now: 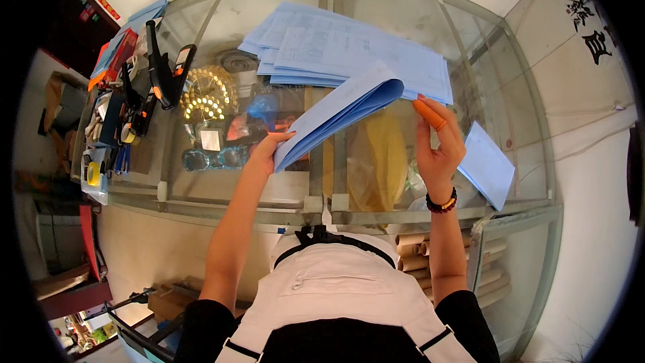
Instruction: The person folds light blue sheets of paper in half on a glass table. They pick up a sheet, fold it, and place it on a growing stack, repeating this process for multiple sheets throughout the clip.
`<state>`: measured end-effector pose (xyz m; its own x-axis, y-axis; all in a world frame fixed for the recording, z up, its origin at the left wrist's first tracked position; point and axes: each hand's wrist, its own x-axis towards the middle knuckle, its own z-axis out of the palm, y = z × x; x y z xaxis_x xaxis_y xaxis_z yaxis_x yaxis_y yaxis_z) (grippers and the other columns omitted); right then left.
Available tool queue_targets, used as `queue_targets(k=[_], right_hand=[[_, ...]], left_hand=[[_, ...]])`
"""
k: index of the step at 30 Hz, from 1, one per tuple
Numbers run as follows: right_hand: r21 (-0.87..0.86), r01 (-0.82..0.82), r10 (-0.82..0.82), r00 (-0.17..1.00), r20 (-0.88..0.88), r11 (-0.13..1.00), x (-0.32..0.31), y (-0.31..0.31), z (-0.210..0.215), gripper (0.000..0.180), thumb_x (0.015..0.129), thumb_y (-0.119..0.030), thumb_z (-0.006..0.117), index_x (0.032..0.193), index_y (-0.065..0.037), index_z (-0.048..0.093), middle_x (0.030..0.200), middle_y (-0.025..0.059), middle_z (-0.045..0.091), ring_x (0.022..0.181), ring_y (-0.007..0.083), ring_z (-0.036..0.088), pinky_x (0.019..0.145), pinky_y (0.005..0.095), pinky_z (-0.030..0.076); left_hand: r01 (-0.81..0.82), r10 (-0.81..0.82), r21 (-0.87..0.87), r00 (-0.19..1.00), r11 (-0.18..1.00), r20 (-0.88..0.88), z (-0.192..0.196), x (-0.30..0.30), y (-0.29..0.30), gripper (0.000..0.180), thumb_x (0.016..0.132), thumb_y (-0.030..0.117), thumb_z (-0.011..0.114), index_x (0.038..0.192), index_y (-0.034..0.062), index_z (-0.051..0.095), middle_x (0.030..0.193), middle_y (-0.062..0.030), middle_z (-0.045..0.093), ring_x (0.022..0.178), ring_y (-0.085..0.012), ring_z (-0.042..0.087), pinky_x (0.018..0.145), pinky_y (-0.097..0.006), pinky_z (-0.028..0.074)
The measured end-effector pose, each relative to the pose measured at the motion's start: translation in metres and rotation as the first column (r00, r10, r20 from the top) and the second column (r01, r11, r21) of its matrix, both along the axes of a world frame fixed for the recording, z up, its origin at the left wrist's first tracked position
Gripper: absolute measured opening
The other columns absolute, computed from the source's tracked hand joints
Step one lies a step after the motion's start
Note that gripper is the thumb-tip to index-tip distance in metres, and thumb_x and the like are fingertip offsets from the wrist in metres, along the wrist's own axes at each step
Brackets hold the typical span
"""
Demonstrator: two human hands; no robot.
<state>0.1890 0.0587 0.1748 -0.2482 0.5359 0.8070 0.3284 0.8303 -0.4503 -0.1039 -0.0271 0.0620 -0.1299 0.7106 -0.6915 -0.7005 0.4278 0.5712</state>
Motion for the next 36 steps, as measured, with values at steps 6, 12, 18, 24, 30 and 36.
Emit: queue_targets(k=[6, 12, 18, 24, 30, 36], right_hand=[[0.093, -0.161, 0.124, 0.940, 0.318, 0.983, -0.011, -0.002, 0.023, 0.037, 0.074, 0.009, 0.060, 0.108, -0.002, 0.066, 0.111, 0.0138, 0.063, 0.102, 0.0301, 0.061, 0.087, 0.0364, 0.050], [0.031, -0.091, 0.057, 0.817, 0.574, 0.995, -0.015, -0.005, -0.006, 0.022, 0.076, 0.000, 0.061, 0.097, -0.001, 0.063, 0.096, 0.0115, 0.060, 0.088, 0.0299, 0.059, 0.076, 0.0385, 0.051], [-0.161, 0.094, 0.027, 0.782, 0.622, 0.982, 0.007, -0.028, -0.097, 0.030, 0.074, 0.005, 0.058, 0.103, -0.002, 0.062, 0.099, 0.0133, 0.060, 0.093, 0.0299, 0.057, 0.083, 0.0416, 0.046], [-0.085, 0.065, 0.009, 0.740, 0.672, 0.994, -0.005, -0.045, -0.117, 0.067, 0.072, 0.007, 0.056, 0.137, -0.010, 0.047, 0.136, 0.0116, 0.047, 0.126, 0.0280, 0.043, 0.105, 0.0487, 0.034], [-0.695, -0.160, 0.140, 0.986, -0.086, 0.701, 0.009, -0.048, -0.181, 0.059, 0.082, 0.012, 0.048, 0.138, -0.006, 0.045, 0.143, 0.0114, 0.044, 0.131, 0.0240, 0.041, 0.110, 0.0357, 0.030], [-0.794, -0.448, -0.271, 0.771, -0.576, 0.411, 0.024, -0.069, -0.214, 0.041, 0.103, -0.018, 0.040, 0.141, -0.002, 0.038, 0.135, 0.0071, 0.049, 0.122, 0.0177, 0.046, 0.100, 0.0306, 0.039]], left_hand=[[0.048, -0.048, 0.010, 0.998, 0.999, 0.037, -0.010, -0.008, 0.004, 0.036, 0.088, 0.019, 0.061, 0.113, -0.0059, 0.057, 0.086, -0.0152, 0.068, 0.060, -0.0231, 0.067, 0.044, -0.033, 0.054], [-0.016, 0.007, -0.053, 0.986, 0.998, -0.167, -0.032, -0.012, 0.000, 0.039, 0.083, 0.015, 0.067, 0.116, -0.0032, 0.057, 0.097, -0.0142, 0.066, 0.080, -0.0231, 0.066, 0.067, -0.036, 0.055], [-0.014, 0.032, 0.041, 0.876, 0.999, -0.481, -0.049, -0.015, -0.023, 0.033, 0.080, 0.011, 0.068, 0.109, -0.0027, 0.063, 0.098, -0.0107, 0.067, 0.083, -0.0168, 0.064, 0.073, -0.031, 0.051], [0.113, -0.009, 0.129, 0.785, 0.985, -0.620, -0.062, -0.013, -0.046, 0.040, 0.084, 0.022, 0.069, 0.117, 0.0013, 0.061, 0.100, -0.0046, 0.067, 0.083, -0.0132, 0.062, 0.073, -0.029, 0.050], [-0.033, 0.069, 0.061, 0.585, 0.998, -0.808, -0.053, -0.031, -0.039, 0.057, 0.094, 0.035, 0.055, 0.139, 0.0021, 0.042, 0.122, -0.0137, 0.059, 0.104, -0.0241, 0.058, 0.090, -0.035, 0.045], [0.531, 0.169, 0.116, -0.053, 0.839, -0.984, -0.088, 0.057, -0.026, 0.048, 0.090, 0.014, 0.058, 0.135, 0.0001, 0.045, 0.140, -0.0221, 0.042, 0.131, -0.0400, 0.037, 0.108, -0.045, 0.033]])
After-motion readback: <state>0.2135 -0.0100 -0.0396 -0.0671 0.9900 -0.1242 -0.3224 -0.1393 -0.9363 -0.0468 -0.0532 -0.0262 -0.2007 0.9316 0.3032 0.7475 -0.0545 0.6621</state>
